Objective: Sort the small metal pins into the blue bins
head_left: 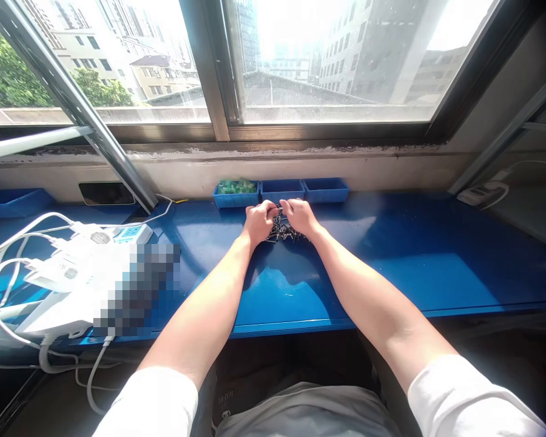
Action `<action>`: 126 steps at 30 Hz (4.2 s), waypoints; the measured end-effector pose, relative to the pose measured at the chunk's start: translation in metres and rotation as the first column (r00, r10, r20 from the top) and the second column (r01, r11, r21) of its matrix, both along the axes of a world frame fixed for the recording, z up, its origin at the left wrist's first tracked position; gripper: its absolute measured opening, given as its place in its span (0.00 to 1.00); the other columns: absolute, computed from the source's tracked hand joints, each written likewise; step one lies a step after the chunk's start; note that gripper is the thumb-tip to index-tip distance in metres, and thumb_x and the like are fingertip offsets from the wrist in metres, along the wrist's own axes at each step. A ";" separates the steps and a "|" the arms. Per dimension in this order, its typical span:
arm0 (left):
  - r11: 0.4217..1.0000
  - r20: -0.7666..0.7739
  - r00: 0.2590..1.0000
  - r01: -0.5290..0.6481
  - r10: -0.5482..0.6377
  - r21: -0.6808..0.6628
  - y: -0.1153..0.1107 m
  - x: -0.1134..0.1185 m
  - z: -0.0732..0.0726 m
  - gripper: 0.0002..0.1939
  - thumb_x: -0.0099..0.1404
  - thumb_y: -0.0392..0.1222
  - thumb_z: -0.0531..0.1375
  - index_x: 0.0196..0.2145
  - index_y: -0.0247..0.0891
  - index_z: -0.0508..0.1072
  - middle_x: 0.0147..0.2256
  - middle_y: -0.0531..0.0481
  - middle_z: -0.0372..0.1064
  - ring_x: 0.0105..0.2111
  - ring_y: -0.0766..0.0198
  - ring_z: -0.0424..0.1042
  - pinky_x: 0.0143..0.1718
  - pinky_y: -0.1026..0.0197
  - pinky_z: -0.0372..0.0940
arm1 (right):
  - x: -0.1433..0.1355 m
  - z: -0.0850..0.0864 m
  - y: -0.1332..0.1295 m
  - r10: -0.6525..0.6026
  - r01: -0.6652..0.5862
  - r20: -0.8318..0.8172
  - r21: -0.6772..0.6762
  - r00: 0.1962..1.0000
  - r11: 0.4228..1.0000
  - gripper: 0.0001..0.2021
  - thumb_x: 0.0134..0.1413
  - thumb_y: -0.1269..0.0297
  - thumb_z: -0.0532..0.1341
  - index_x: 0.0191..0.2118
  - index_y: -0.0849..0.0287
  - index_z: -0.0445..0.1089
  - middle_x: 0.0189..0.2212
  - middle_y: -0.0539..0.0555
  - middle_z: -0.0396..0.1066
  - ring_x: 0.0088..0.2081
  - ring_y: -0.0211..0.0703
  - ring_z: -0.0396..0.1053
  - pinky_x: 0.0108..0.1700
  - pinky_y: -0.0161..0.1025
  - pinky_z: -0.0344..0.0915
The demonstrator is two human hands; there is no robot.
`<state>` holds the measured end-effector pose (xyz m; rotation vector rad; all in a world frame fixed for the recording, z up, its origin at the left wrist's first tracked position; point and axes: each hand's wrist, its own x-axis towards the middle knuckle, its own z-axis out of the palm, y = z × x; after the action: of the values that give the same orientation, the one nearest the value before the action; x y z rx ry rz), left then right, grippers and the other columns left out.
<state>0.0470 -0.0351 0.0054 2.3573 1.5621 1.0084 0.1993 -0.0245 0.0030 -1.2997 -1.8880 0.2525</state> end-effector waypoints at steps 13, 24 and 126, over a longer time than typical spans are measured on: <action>0.992 0.073 0.989 -0.126 0.127 -0.018 0.004 -0.002 -0.003 0.18 0.64 0.49 0.51 0.48 0.39 0.66 0.45 0.47 0.71 0.48 0.58 0.67 0.51 0.56 0.55 | 0.009 0.002 0.003 0.008 -0.031 -0.347 -0.063 0.938 0.998 0.18 0.53 0.52 0.54 0.42 0.59 0.70 0.39 0.54 0.74 0.40 0.42 0.69 0.44 0.38 0.64; 0.965 -0.079 0.973 -0.226 0.217 -0.131 0.015 -0.005 -0.015 0.16 0.64 0.48 0.50 0.47 0.43 0.66 0.50 0.45 0.66 0.52 0.54 0.62 0.51 0.51 0.56 | 0.033 -0.010 0.025 -0.406 0.424 0.134 -0.157 0.904 0.892 0.35 0.48 0.56 0.56 0.63 0.54 0.48 0.63 0.55 0.49 0.53 0.59 0.50 0.52 0.55 0.53; 0.997 0.056 0.997 -0.058 0.061 -0.044 0.011 -0.005 -0.013 0.11 0.64 0.43 0.52 0.36 0.41 0.74 0.36 0.50 0.75 0.41 0.59 0.72 0.47 0.59 0.61 | 0.042 -0.017 0.030 -0.372 0.390 0.136 -0.139 0.918 0.910 0.30 0.49 0.49 0.54 0.60 0.48 0.56 0.63 0.48 0.48 0.53 0.58 0.50 0.51 0.56 0.53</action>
<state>0.0419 -0.0246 -0.0072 2.2459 1.6247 1.0351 0.2411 0.0051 -0.0142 -1.7950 -1.6791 0.1371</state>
